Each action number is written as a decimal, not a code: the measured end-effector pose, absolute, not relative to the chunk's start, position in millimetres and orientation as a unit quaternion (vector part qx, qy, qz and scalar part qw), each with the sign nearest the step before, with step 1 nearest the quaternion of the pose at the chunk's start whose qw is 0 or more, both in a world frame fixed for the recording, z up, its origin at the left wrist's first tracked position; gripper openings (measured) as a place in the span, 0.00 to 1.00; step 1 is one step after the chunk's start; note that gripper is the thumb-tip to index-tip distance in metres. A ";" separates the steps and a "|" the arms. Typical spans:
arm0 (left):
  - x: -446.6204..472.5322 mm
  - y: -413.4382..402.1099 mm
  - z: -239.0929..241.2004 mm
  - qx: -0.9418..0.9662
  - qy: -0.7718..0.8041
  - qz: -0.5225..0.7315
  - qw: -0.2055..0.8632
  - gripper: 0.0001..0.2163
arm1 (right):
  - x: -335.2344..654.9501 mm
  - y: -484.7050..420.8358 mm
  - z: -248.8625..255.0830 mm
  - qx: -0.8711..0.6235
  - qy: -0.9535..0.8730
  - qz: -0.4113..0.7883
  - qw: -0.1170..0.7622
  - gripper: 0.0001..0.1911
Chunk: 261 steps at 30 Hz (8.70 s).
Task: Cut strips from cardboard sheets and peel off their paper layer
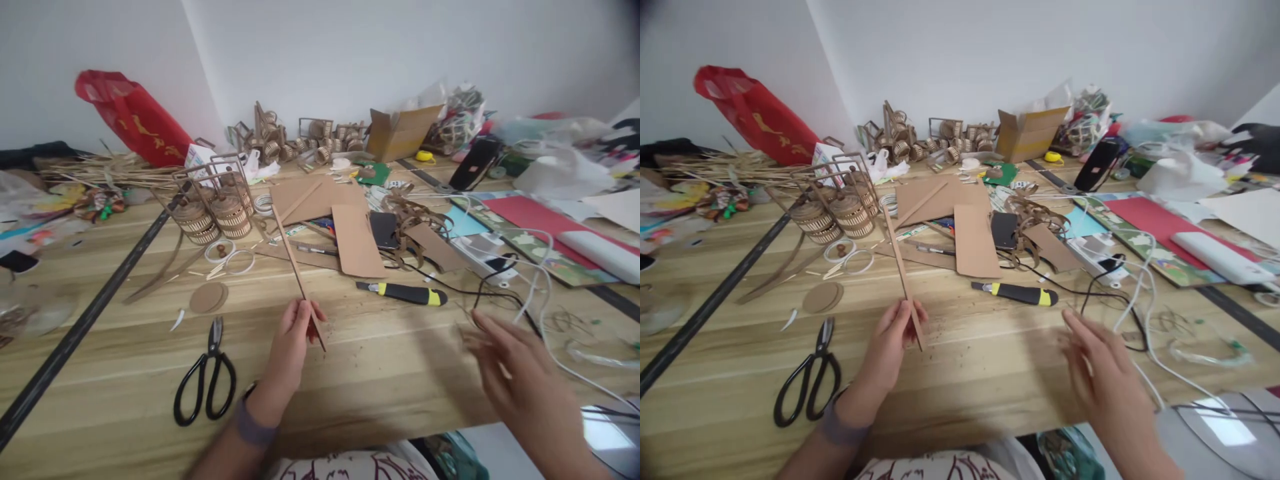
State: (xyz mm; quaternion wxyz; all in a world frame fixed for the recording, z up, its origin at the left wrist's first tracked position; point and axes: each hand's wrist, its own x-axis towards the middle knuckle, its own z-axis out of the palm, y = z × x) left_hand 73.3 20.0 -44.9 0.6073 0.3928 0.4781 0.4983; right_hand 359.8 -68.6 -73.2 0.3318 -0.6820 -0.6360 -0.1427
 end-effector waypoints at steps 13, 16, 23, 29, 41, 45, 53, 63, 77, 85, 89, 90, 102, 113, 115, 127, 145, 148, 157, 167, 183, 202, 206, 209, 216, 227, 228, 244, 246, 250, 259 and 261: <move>82.3 48.9 -56.0 0.437 0.459 0.526 0.568 0.22 | 245.2 32.0 -52.3 -0.488 -0.776 0.090 0.388 0.19; 79.6 49.6 -60.0 0.434 0.469 0.528 0.559 0.22 | 233.8 36.9 -58.8 -0.495 -0.762 0.153 0.389 0.10; 78.1 50.3 -58.1 0.427 0.495 0.518 0.552 0.21 | 225.0 36.1 -64.3 -0.479 -0.769 0.216 0.364 0.14; 78.0 50.0 -63.2 0.427 0.473 0.490 0.595 0.21 | 231.5 37.6 -64.3 -0.503 -0.721 0.309 0.364 0.17; 76.5 48.5 -52.5 0.417 0.381 0.440 0.698 0.21 | 234.1 37.9 -67.5 -0.476 -0.616 0.489 0.393 0.26; 74.5 52.3 -57.7 0.394 0.424 0.453 0.678 0.22 | 235.1 37.2 -68.7 -0.510 -0.651 0.378 0.416 0.20; 76.2 55.8 -64.1 0.321 0.415 0.461 0.716 0.25 | 233.9 34.0 -65.1 -0.488 -0.704 0.274 0.437 0.09; 76.4 54.0 -64.4 0.343 0.407 0.464 0.708 0.22 | 234.0 32.5 -62.1 -0.483 -0.714 0.270 0.429 0.09; 74.5 51.6 -72.3 0.425 0.442 0.446 0.652 0.18 | 233.7 34.3 -66.1 -0.495 -0.695 0.317 0.414 0.10; 76.4 52.1 -72.7 0.409 0.434 0.441 0.671 0.20 | 232.5 31.9 -72.5 -0.492 -0.742 0.186 0.415 0.10; 78.2 52.5 -71.3 0.405 0.428 0.426 0.686 0.24 | 230.1 30.2 -74.6 -0.483 -0.763 0.141 0.407 0.12; 78.6 52.6 -71.3 0.406 0.428 0.423 0.688 0.24 | 229.4 30.0 -74.8 -0.480 -0.767 0.135 0.403 0.12; 70.8 41.4 -64.1 0.664 0.508 0.412 0.362 0.07 | 233.6 33.4 -82.6 -0.491 -0.762 0.104 0.410 0.07; 74.2 35.3 -70.6 0.782 0.453 0.388 0.181 0.07 | 238.2 39.2 -78.7 -0.426 -0.802 0.105 0.405 0.07; 74.8 33.7 -71.3 0.785 0.461 0.375 0.174 0.08 | 238.7 39.5 -78.4 -0.420 -0.806 0.101 0.403 0.07; 76.4 33.5 -66.4 0.682 0.513 0.396 0.339 0.08 | 242.9 39.7 -71.9 -0.414 -0.809 0.078 0.409 0.04; 85.0 33.2 -62.6 0.498 0.484 0.424 0.582 0.09 | 240.3 32.5 -65.5 -0.409 -0.786 -0.030 0.463 0.11; 86.1 31.2 -63.5 0.516 0.493 0.427 0.555 0.07 | 239.9 31.8 -65.3 -0.416 -0.776 -0.009 0.474 0.10; 84.5 30.1 -61.4 0.528 0.484 0.425 0.554 0.07 | 240.3 30.7 -66.5 -0.432 -0.753 0.046 0.495 0.07; 77.8 40.2 -57.8 0.507 0.446 0.368 0.640 0.09 | 243.5 35.4 -67.9 -0.384 -0.809 -0.010 0.444 0.09; 82.0 32.2 -57.1 0.600 0.512 0.329 0.520 0.10 | 239.6 35.6 -74.5 -0.379 -0.804 0.038 0.457 0.09; 80.9 30.3 -57.0 0.674 0.479 0.351 0.439 0.09 | 238.9 34.8 -68.7 -0.415 -0.742 0.134 0.510 0.07; 81.0 29.0 -55.2 0.662 0.486 0.357 0.444 0.10 | 240.0 35.1 -69.6 -0.412 -0.748 0.124 0.507 0.07; 82.0 29.7 -55.0 0.636 0.486 0.361 0.479 0.09 | 241.4 36.6 -69.6 -0.403 -0.761 0.108 0.496 0.06; 82.9 34.9 -59.2 0.547 0.458 0.364 0.599 0.07 | 244.1 40.6 -70.3 -0.384 -0.791 0.087 0.468 0.04; 86.4 34.3 -65.9 0.566 0.493 0.366 0.550 0.10 | 238.6 39.9 -70.5 -0.376 -0.799 0.042 0.468 0.03; 86.8 34.1 -66.1 0.563 0.495 0.370 0.549 0.10 | 238.0 39.7 -70.6 -0.376 -0.797 0.042 0.470 0.03; 84.5 28.5 -54.0 0.593 0.506 0.365 0.509 0.11 | 234.6 33.9 -68.9 -0.426 -0.712 0.180 0.528 0.07; 84.3 28.3 -54.4 0.589 0.506 0.366 0.513 0.11 | 235.2 33.9 -69.1 -0.425 -0.714 0.178 0.527 0.07; 84.4 29.0 -55.8 0.555 0.480 0.381 0.562 0.13 | 236.4 33.4 -71.3 -0.425 -0.727 0.144 0.520 0.06; 81.9 36.1 -62.0 0.496 0.405 0.402 0.654 0.24 | 231.9 32.0 -69.3 -0.412 -0.746 0.117 0.511 0.08; 80.4 36.0 -61.6 0.535 0.411 0.386 0.630 0.22 | 232.5 32.2 -68.3 -0.411 -0.747 0.105 0.512 0.08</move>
